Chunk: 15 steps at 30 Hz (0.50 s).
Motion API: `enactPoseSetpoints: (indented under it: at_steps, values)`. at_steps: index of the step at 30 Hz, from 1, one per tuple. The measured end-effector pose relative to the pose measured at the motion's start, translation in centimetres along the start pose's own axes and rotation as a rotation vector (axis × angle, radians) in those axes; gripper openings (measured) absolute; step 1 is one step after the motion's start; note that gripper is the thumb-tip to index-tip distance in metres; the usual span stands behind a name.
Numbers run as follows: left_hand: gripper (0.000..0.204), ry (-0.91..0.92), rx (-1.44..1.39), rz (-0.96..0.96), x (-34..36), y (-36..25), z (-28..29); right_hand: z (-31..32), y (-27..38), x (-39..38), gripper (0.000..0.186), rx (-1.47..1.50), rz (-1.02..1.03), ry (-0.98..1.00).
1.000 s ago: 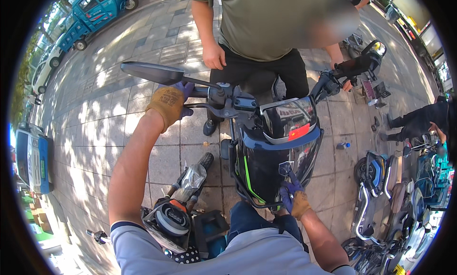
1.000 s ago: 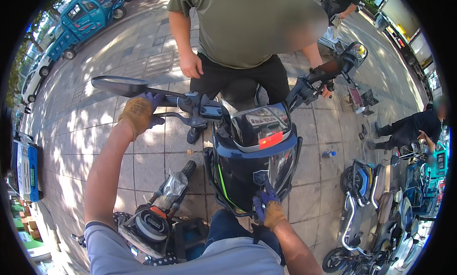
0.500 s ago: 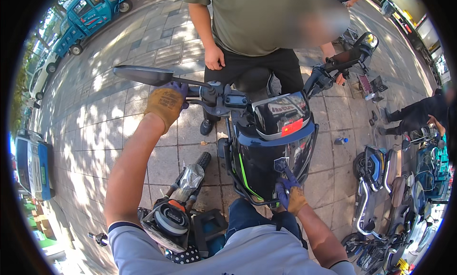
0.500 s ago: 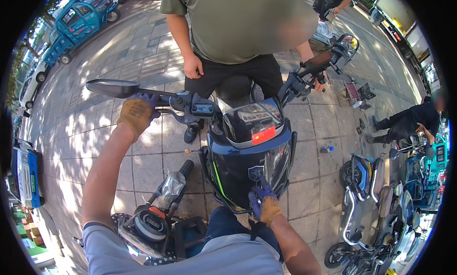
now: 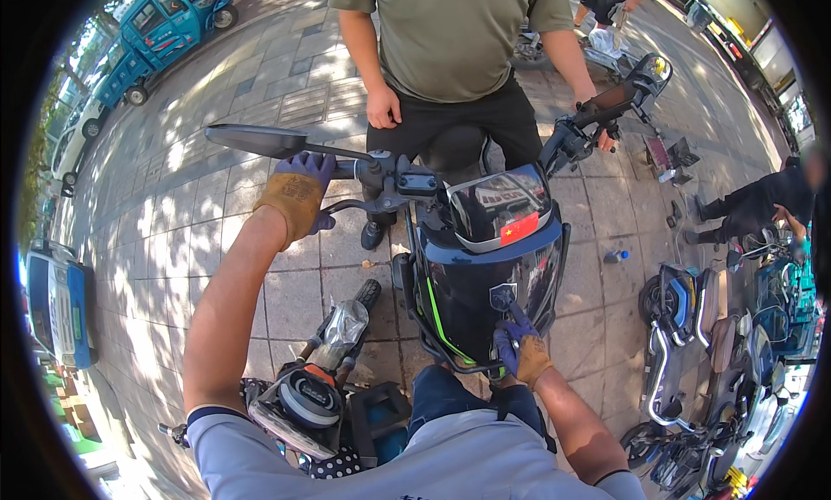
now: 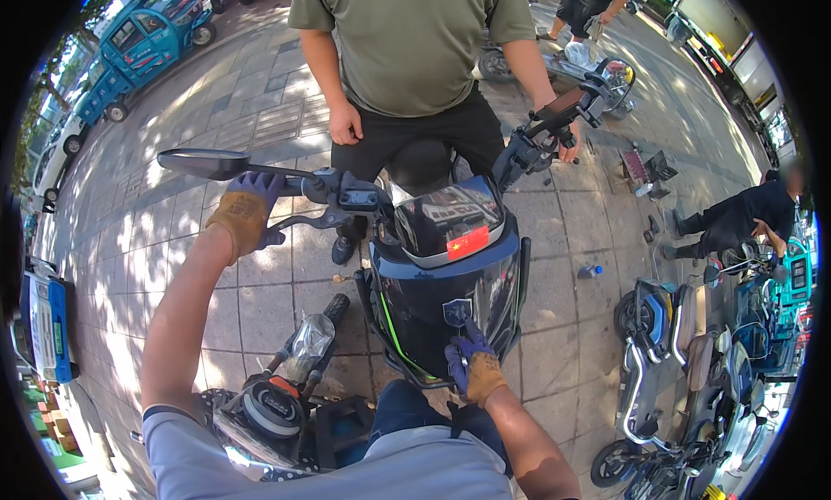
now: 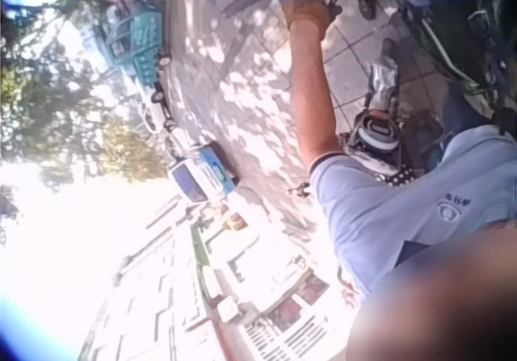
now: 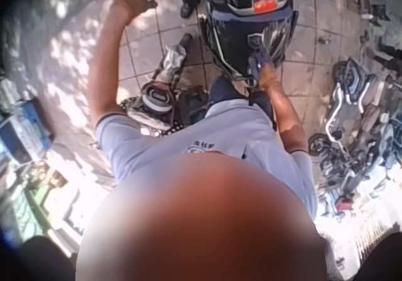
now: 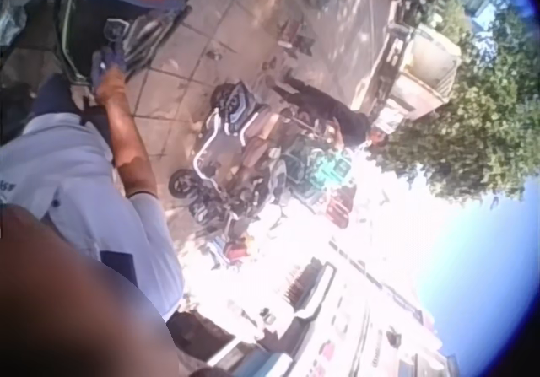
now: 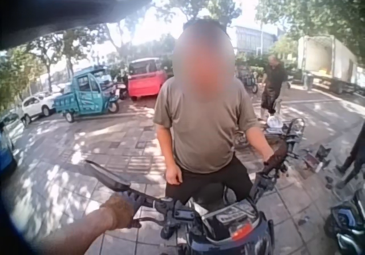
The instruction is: The person uses a wrench to tighten bolts on the handlebars of a black and green electric scooter. The person works on the left and right sides of the handlebar assembly while another person stands nearby. The person then moves to the front wheel area to work on the brake assembly.
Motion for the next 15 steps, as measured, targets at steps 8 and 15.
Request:
enactPoseSetpoints:
  at_steps: [8, 15]
  values:
    - [0.035, 0.162, -0.099, 0.071, 1.3, -0.2, 0.5, -0.3, 0.1, 0.1, 0.031, -0.011, -0.017, -0.032]
    - [0.045, 0.231, 0.000, 0.107, 1.8, -0.5, -0.4, -0.6, 0.4, 0.2, 0.034, -0.016, -0.015, -0.011]
Point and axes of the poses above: each hand's wrist, its own x-axis towards the middle knuckle, its own z-axis out of the back of the hand, y = z × x, the point moved 2 cm from there along x, towards the middle knuckle, and after that the axes turned 2 degrees about z, right-handed, at the moved point
